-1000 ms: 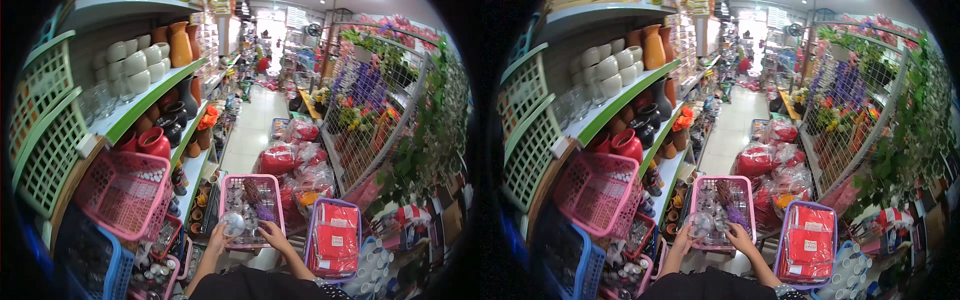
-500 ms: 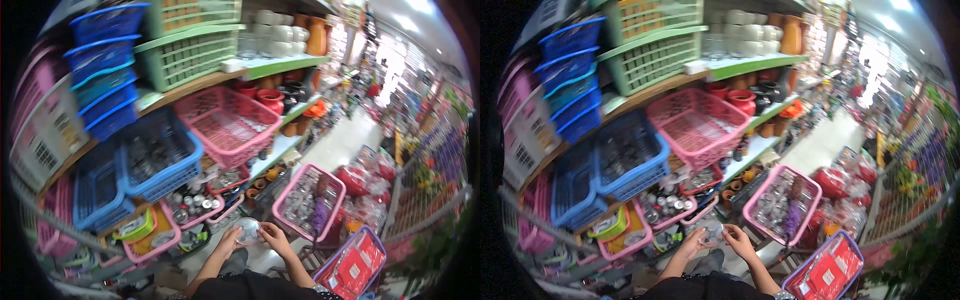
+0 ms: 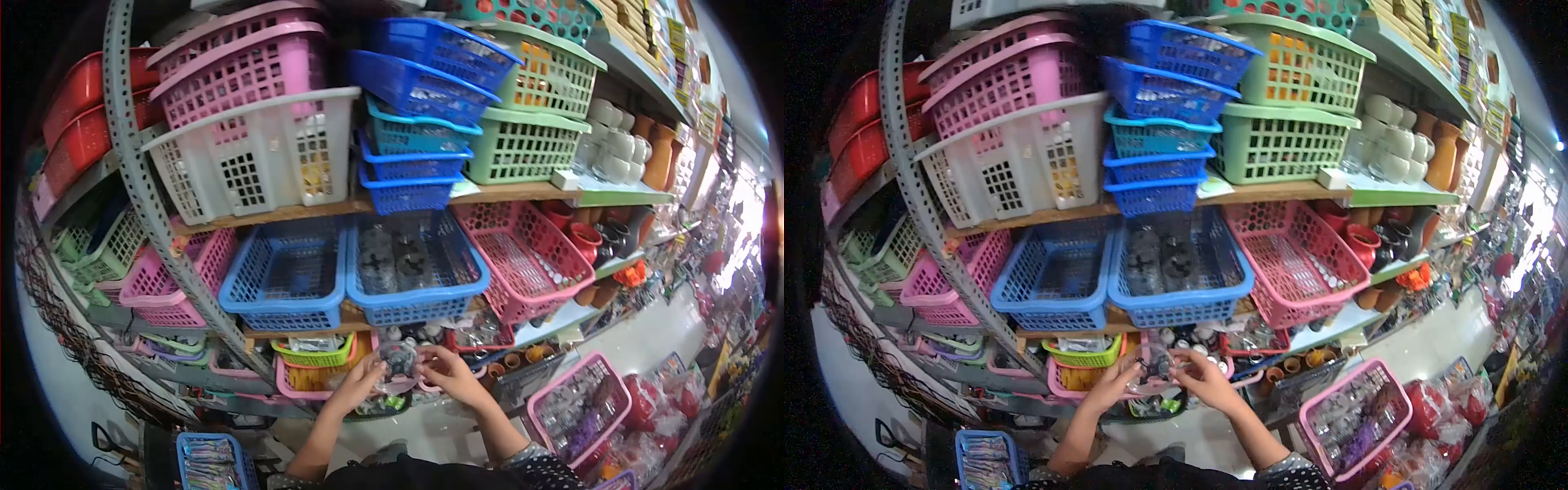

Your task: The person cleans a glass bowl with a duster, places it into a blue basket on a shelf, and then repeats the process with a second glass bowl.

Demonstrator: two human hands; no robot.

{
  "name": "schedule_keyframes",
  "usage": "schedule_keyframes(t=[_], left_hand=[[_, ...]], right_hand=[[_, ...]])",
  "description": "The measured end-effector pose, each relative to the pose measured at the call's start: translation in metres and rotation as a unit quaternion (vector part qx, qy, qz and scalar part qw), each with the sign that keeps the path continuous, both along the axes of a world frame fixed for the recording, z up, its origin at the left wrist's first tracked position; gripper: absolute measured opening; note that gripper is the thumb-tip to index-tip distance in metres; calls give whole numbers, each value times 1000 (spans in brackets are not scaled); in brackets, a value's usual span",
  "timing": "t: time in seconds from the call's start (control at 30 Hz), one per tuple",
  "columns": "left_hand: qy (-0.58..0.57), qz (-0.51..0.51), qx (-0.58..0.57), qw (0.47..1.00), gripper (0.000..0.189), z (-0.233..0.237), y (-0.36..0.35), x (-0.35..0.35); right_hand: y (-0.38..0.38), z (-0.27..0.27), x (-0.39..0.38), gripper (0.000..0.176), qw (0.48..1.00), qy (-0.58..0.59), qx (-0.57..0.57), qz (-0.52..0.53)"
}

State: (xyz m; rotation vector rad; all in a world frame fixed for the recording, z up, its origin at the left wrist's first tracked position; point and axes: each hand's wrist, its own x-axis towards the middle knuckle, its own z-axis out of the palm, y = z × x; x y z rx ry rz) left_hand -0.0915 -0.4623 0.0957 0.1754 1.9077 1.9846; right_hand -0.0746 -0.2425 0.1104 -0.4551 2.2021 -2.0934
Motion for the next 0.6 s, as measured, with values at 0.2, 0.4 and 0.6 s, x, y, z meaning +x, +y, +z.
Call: schedule_keyframes(t=[0.2, 0.4, 0.6], left_hand=[[123, -114, -53, 984, 57, 73, -30, -54], [139, -240, -60, 959, 80, 100, -25, -134], [189, -163, -214, 944, 81, 114, 27, -221]], right_hand=[[-11, 63, -57, 50, 989, 124, 65, 40], [2, 104, -102, 42, 963, 242, 119, 14], [21, 94, -186, 49, 992, 99, 57, -58]])
